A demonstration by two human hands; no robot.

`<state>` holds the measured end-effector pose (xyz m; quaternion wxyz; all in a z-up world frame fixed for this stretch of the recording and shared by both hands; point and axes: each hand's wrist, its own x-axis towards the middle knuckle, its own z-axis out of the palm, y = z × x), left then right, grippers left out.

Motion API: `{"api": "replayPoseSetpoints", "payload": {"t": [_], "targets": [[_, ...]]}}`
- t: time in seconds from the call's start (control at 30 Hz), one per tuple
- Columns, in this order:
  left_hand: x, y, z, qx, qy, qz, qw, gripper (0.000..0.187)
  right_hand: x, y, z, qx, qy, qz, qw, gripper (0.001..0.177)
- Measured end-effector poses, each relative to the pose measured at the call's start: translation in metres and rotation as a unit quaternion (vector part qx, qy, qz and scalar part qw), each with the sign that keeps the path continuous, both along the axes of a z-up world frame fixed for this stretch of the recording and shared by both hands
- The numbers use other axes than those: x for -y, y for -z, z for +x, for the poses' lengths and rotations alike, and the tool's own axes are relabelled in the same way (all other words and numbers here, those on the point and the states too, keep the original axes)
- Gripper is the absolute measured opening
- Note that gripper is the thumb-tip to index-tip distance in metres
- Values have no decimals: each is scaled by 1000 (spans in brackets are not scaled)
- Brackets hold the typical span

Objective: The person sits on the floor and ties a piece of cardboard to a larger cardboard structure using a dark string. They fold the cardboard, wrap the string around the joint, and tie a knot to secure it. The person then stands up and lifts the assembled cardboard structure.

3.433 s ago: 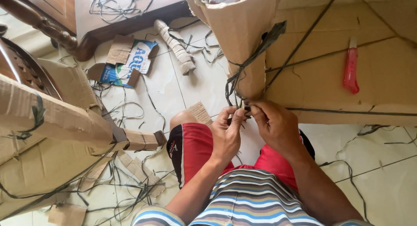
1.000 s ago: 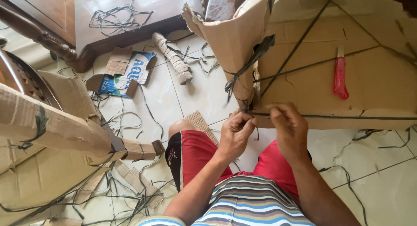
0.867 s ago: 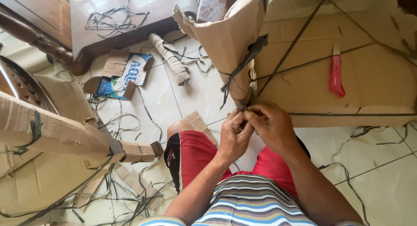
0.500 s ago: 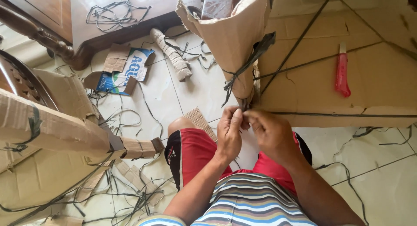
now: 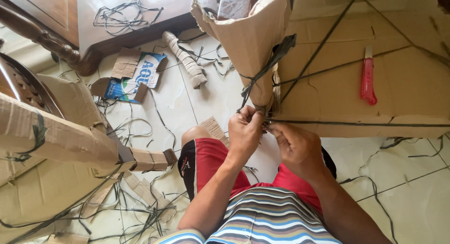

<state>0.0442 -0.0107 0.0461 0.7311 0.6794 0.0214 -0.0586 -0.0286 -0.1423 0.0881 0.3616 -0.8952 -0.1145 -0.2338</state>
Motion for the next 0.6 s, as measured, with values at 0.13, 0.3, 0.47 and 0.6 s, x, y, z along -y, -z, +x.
{"api": "replayPoseSetpoints", "payload": {"t": [0.13,0.3,0.47,0.6], "targets": [[-2,19,11,-107,33,-77,991,14,11,20,9,-65,31,60,996,14],[-6,-6,6,-207,71,-161,962,15,11,36,27,-146,45,94,984,16],[-4,-10,-2,-154,19,-173,973,11,8,17,31,-65,54,36,996,21],[3,9,-11,-71,-19,-185,980,12,1,11,28,58,51,74,994,18]]}}
